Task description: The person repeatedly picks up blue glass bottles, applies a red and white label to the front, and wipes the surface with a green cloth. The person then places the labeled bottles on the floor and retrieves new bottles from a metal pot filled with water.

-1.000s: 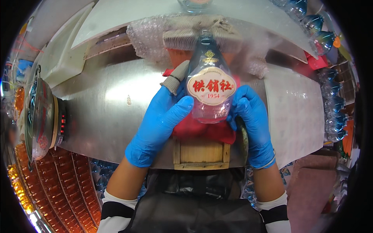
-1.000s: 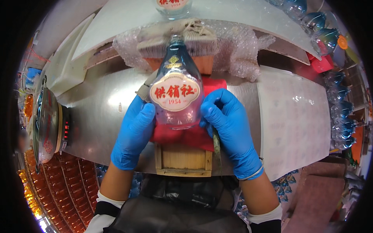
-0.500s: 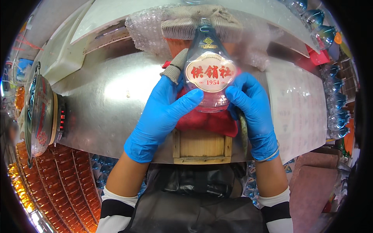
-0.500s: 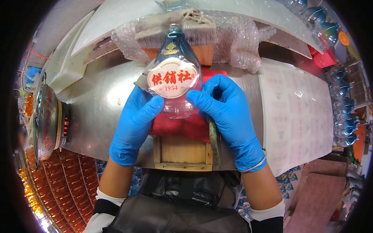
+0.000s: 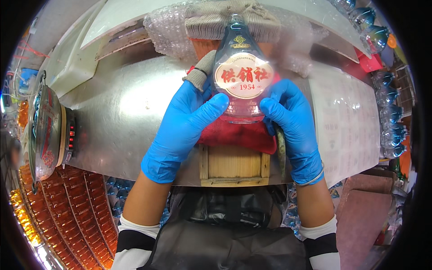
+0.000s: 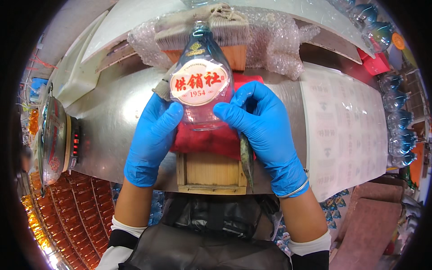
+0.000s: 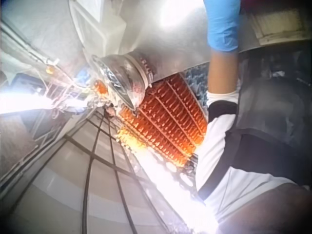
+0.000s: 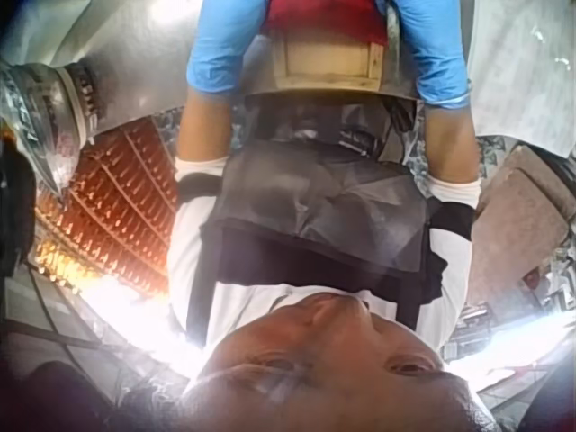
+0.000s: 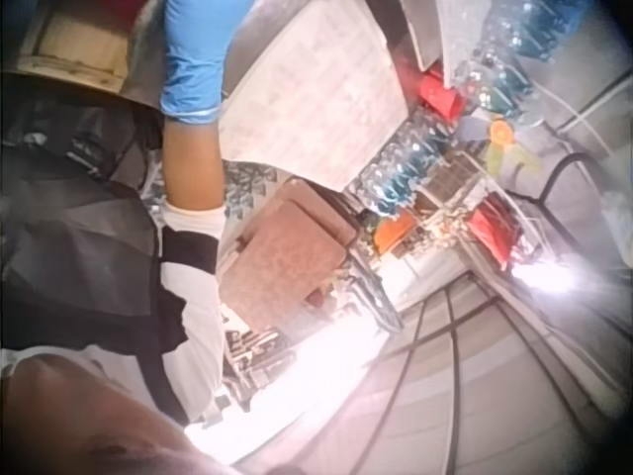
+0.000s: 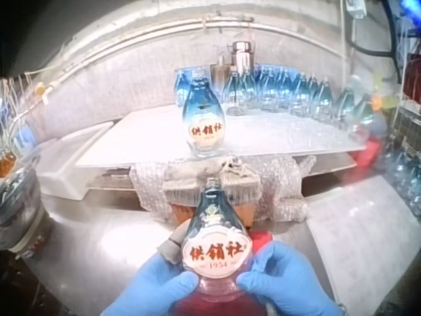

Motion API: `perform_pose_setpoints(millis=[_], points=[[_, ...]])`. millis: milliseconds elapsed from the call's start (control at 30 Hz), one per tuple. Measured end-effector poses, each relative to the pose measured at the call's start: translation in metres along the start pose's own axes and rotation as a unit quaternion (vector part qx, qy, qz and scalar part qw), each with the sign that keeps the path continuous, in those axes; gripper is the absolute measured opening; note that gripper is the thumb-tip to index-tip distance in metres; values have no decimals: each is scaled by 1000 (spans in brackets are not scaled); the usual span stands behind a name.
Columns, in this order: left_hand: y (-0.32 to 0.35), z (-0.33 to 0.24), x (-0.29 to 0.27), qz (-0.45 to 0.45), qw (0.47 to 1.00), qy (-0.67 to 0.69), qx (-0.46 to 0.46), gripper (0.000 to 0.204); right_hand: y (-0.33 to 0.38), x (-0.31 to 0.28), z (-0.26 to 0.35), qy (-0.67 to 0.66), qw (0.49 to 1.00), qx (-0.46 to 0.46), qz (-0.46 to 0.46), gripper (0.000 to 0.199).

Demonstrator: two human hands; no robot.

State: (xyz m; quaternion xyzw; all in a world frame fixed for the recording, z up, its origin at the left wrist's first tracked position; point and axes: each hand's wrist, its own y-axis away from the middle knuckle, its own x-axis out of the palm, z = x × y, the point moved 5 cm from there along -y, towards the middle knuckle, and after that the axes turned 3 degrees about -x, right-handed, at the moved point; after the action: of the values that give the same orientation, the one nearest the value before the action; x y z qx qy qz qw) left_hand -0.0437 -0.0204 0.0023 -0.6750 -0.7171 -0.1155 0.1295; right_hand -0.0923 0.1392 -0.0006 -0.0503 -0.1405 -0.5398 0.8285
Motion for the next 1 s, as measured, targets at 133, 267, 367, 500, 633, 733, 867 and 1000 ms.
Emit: perform_pose_setpoints(millis=[133, 267, 367, 500, 633, 733, 867, 1000], points=[[1, 1, -1, 1, 1000, 3, 1, 69, 0, -1, -1, -3, 1000, 14, 6, 18], [-2, 3, -4, 10, 1000, 12, -6, 68, 0, -3, -3, -22, 999, 33, 7, 19], [-3, 2, -2, 20, 1000, 8, -7, 68, -1, -5, -2, -10, 997, 51, 66, 17], [-2, -3, 1, 35, 999, -42, -4, 70, 5, -30, -14, -178, 963, 96, -178, 33], [0, -4, 2, 40, 998, -52, 3, 72, 34, -20, 3, -115, 956, 12, -268, 30], [1, -1, 4, 30, 999, -40, -1, 73, 52, 10, 14, 66, 964, -120, -226, 22], [2, 2, 2, 24, 998, -51, 0, 74, 54, 8, 5, 96, 954, -108, -262, 17], [1, -3, 7, 31, 999, -25, -11, 78, 48, -27, -22, 38, 945, -38, -323, 17]])
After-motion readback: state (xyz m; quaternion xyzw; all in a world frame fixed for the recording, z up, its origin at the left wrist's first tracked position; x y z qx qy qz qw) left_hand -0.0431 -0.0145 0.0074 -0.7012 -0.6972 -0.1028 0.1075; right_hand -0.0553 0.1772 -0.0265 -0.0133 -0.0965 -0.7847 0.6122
